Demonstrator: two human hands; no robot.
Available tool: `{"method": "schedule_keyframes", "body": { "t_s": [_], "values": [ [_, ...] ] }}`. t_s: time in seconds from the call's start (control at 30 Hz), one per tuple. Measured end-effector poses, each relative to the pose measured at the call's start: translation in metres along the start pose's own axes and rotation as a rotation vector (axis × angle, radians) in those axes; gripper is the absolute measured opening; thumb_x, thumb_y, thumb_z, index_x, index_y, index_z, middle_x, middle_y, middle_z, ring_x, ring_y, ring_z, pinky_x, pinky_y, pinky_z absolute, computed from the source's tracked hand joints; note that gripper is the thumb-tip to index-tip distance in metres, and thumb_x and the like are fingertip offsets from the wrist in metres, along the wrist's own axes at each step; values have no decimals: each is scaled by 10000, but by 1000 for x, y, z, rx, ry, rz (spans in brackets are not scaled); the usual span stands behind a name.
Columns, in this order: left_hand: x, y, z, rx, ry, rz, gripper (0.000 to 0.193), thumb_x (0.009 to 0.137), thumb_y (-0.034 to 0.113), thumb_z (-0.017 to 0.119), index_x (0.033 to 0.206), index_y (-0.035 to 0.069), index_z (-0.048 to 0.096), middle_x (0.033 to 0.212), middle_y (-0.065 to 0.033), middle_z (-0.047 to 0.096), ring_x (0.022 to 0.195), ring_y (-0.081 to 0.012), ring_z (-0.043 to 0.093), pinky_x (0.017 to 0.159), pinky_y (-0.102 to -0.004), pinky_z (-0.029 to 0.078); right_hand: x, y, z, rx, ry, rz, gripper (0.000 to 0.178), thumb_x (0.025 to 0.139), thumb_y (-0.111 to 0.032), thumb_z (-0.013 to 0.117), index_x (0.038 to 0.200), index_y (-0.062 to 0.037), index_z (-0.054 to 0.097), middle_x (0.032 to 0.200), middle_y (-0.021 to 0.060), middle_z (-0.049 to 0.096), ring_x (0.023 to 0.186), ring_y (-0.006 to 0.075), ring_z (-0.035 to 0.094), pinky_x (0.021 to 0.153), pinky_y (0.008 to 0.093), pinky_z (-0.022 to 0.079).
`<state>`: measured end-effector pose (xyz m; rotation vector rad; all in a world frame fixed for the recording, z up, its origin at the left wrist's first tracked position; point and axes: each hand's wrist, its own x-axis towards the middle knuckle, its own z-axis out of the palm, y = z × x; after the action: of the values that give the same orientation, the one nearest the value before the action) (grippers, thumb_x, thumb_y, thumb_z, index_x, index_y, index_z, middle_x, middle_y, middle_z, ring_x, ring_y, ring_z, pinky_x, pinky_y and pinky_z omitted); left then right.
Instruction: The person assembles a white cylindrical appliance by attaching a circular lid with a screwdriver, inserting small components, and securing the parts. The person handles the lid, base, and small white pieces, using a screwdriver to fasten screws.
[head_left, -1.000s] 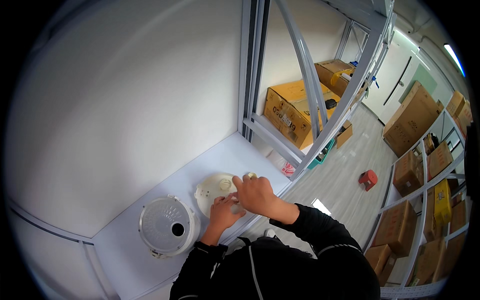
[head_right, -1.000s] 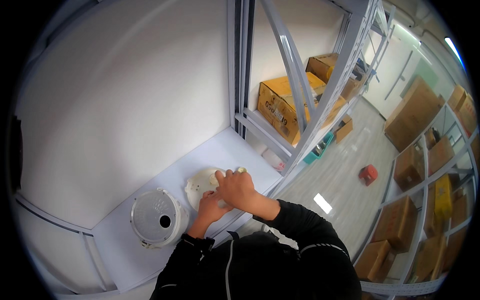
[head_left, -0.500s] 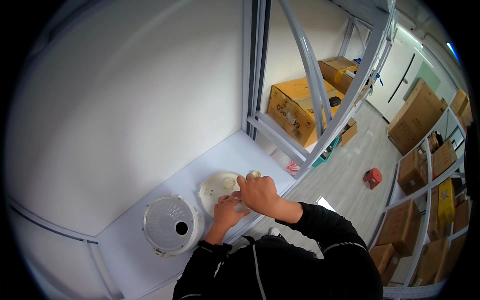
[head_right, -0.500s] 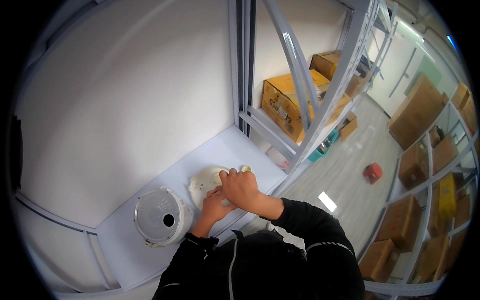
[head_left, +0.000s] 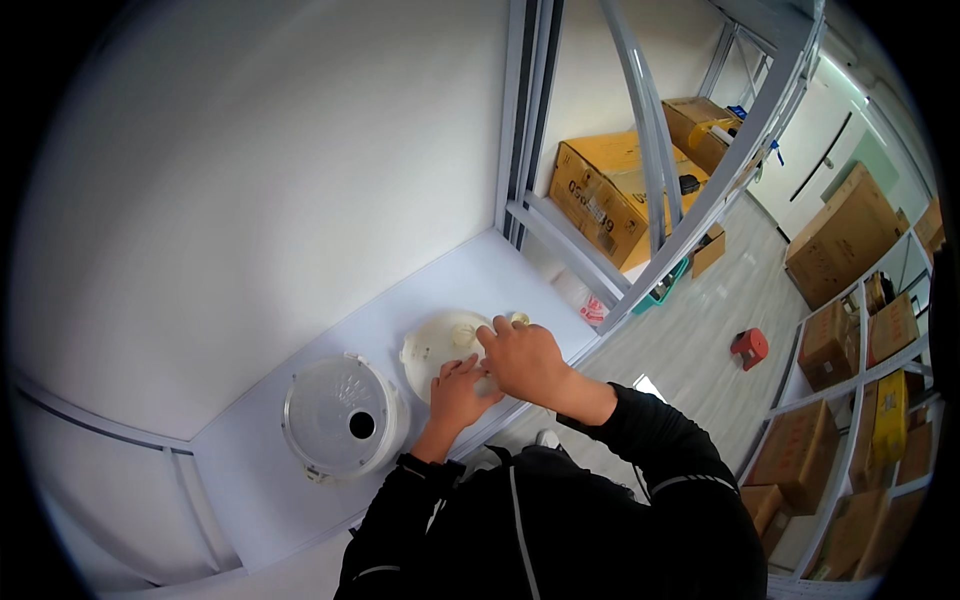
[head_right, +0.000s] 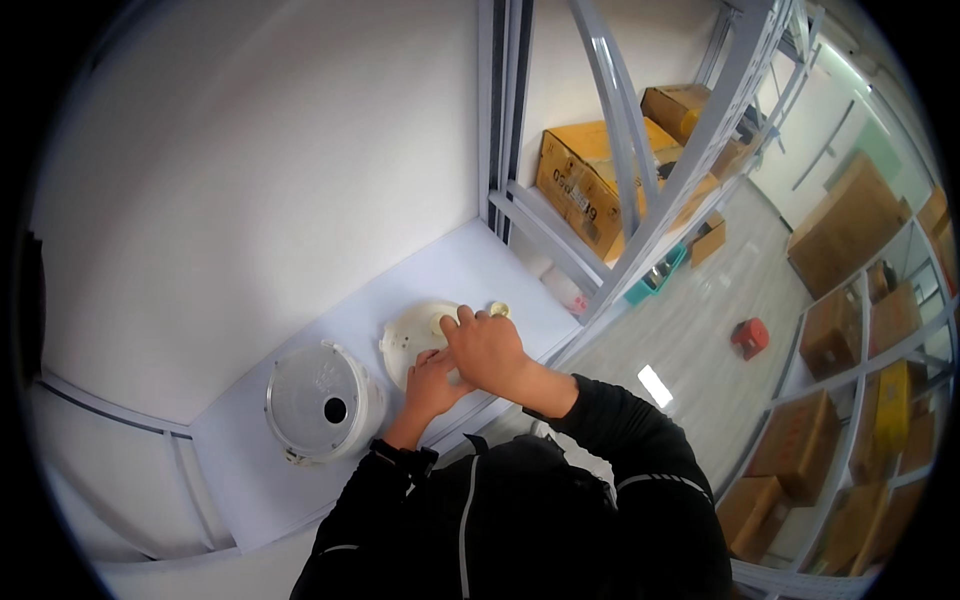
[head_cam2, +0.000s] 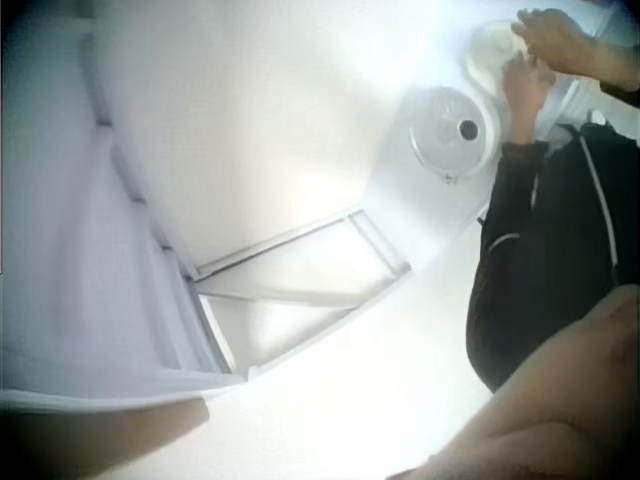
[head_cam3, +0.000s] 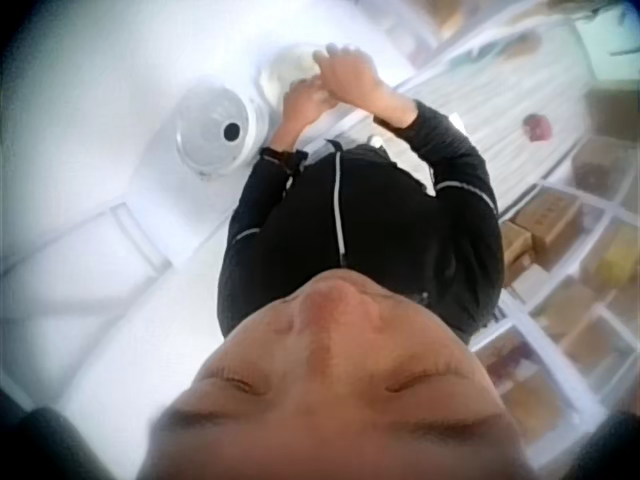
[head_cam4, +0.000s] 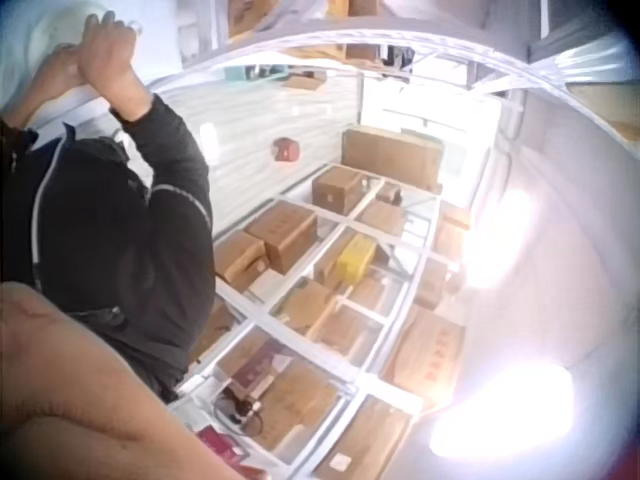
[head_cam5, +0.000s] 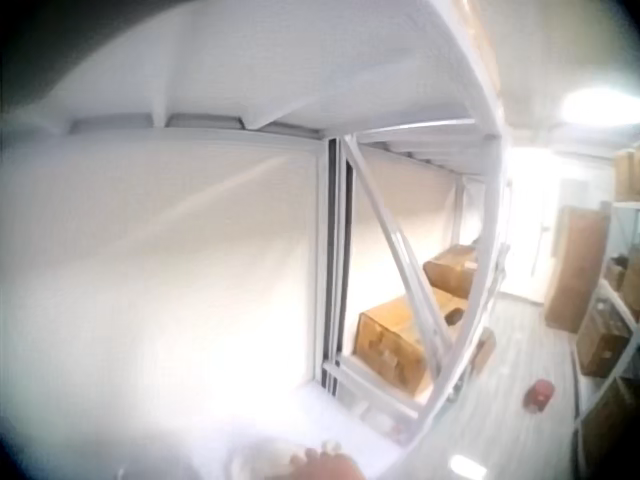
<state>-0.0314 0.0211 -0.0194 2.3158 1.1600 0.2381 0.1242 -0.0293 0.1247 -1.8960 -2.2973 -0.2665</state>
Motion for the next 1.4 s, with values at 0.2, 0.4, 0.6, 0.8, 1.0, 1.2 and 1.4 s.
{"method": "schedule_keyframes", "body": {
  "t_s": [0.2,0.4,0.6,0.8,1.0,1.2,1.4],
  "values": [
    [-1,-1,3,-11,13,-8,581,799,514,815,1305,238,740,1601,-23,539,1473,-306,423,1113,-553,382,-5,2,-2,178,43,-51,385,831,-233,815,1092,-47,602,994,120,647,846,304,733,629,392,591],
    [-2,5,0,-15,20,-40,571,788,496,817,1289,233,746,1611,-14,529,1467,-291,431,1103,-528,377,-6,6,1,258,-51,-38,398,836,-156,816,1156,-35,613,1014,134,657,843,331,724,680,393,597],
    [-5,8,3,-6,73,-37,592,760,437,814,1289,181,742,1597,-21,542,1459,-284,445,1118,-506,355,-10,11,-33,385,120,29,390,857,-147,805,1176,-23,620,983,128,682,837,332,722,689,419,575],
    [-13,3,-5,81,100,-93,553,732,294,776,1269,176,720,1562,-37,572,1465,-301,454,1167,-498,347,-13,36,-61,652,364,136,393,906,-174,789,1228,-21,624,959,135,719,842,336,718,713,403,557],
    [-21,-8,-8,159,68,-170,523,737,184,721,1258,148,699,1558,-59,576,1483,-326,451,1193,-510,337,-22,67,-58,800,553,239,409,981,-202,730,1307,8,599,949,127,706,855,301,715,771,383,546],
    [-14,39,-9,113,247,-133,461,793,142,695,1253,120,706,1439,-73,640,1369,-335,541,1143,-507,397,-32,102,-44,856,634,164,472,987,-165,725,1370,36,537,995,131,683,861,248,683,812,360,544],
    [17,92,22,52,227,-41,337,857,125,704,1194,112,710,1187,-73,673,1084,-339,644,922,-491,541,-48,144,-30,941,628,90,470,959,-138,748,1348,43,555,969,133,685,841,257,686,800,368,548]
  ]
}}
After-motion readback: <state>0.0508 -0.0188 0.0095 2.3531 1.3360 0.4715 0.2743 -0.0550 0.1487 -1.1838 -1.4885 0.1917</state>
